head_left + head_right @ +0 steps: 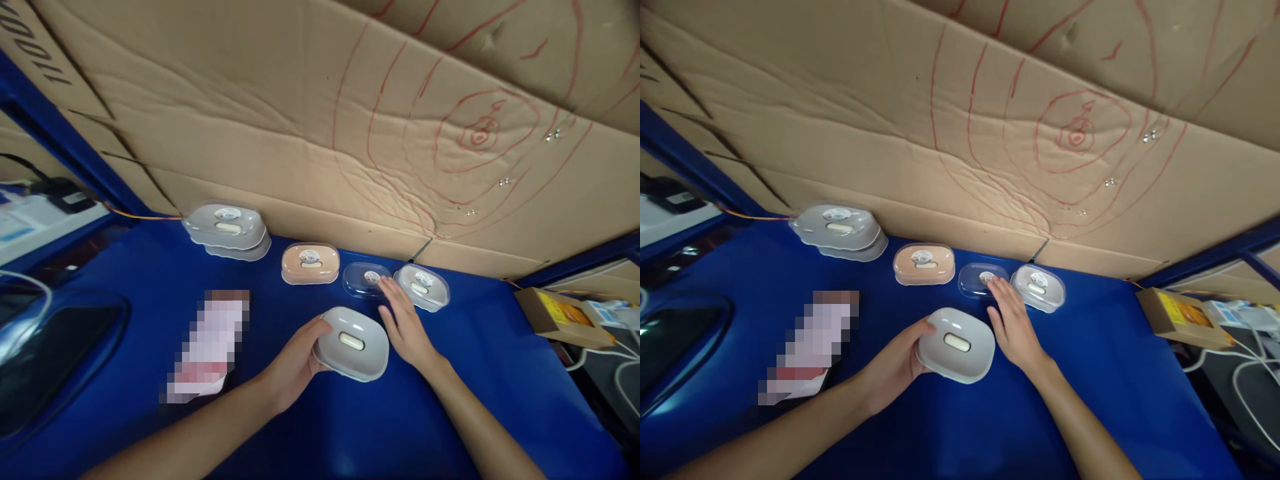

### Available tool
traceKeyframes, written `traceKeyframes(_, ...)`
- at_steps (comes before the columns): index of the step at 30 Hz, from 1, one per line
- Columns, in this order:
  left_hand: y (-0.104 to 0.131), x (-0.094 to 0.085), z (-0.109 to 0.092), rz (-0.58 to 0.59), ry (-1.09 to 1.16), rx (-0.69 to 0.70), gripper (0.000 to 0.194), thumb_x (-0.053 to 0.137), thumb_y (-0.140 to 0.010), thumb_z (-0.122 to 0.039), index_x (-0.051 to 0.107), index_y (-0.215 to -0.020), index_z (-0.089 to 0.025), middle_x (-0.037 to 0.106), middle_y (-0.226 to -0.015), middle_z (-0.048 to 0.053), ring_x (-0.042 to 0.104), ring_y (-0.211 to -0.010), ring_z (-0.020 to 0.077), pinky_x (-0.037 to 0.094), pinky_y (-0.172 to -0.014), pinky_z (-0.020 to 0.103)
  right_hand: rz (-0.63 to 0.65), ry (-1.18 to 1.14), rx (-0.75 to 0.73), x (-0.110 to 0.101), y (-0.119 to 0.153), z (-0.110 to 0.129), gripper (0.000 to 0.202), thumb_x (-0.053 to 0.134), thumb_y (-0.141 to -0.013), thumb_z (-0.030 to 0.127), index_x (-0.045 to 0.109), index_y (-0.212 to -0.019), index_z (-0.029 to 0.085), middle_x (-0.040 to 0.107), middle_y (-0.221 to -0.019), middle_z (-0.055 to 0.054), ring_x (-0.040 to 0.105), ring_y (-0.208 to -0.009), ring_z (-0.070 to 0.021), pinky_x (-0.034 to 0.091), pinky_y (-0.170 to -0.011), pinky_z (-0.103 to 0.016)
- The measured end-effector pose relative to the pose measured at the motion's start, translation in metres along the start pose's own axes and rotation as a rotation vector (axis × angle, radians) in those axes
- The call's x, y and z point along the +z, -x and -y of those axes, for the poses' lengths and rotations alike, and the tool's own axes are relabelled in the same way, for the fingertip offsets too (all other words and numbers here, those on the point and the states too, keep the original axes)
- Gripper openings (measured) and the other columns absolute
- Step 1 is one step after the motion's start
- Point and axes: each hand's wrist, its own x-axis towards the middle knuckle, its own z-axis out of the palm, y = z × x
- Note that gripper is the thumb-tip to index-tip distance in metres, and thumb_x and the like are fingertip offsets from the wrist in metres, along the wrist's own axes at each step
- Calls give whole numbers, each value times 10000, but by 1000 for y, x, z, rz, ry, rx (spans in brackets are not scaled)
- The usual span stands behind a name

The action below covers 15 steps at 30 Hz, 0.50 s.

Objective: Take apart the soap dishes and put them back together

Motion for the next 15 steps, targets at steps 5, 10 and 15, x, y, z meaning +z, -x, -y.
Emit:
traceKeyframes(5, 6, 2, -1, -25, -19, -56, 323, 668, -898, -321, 721, -1181, -176, 764, -1047, 77, 677, -924, 216, 551, -779, 308, 62, 127, 5, 7, -3, -9, 488, 577, -1061, 356, 503, -1538, 279, 599, -1489, -139, 508, -1446, -334, 394, -1198, -631)
traceKeyframes(10, 10, 5, -2, -5, -30, -107, 332, 701, -898, -337, 723, -1197, -195, 762, -1045, 60, 674, -930, 215, 557, -766, 304, 85, 119, 7, 4, 7, -15, 562, 687, -994, 459, 538, -1517, 319, 512, -1555, -144, 417, -1508, -376, 432, -1163, -632)
traceKeyframes(15, 7, 6, -5, -11, 37, -144, 360, 692, -960, -465, 734, -1214, -213, 781, -1146, 65, 705, -1068, 261, 589, -879, 383, -83, -166, 163, -3, 7, -7, 436, 516, -1086, 418, 530, -1503, 293, 587, -1490, -130, 569, -1401, -291, 488, -1159, -521)
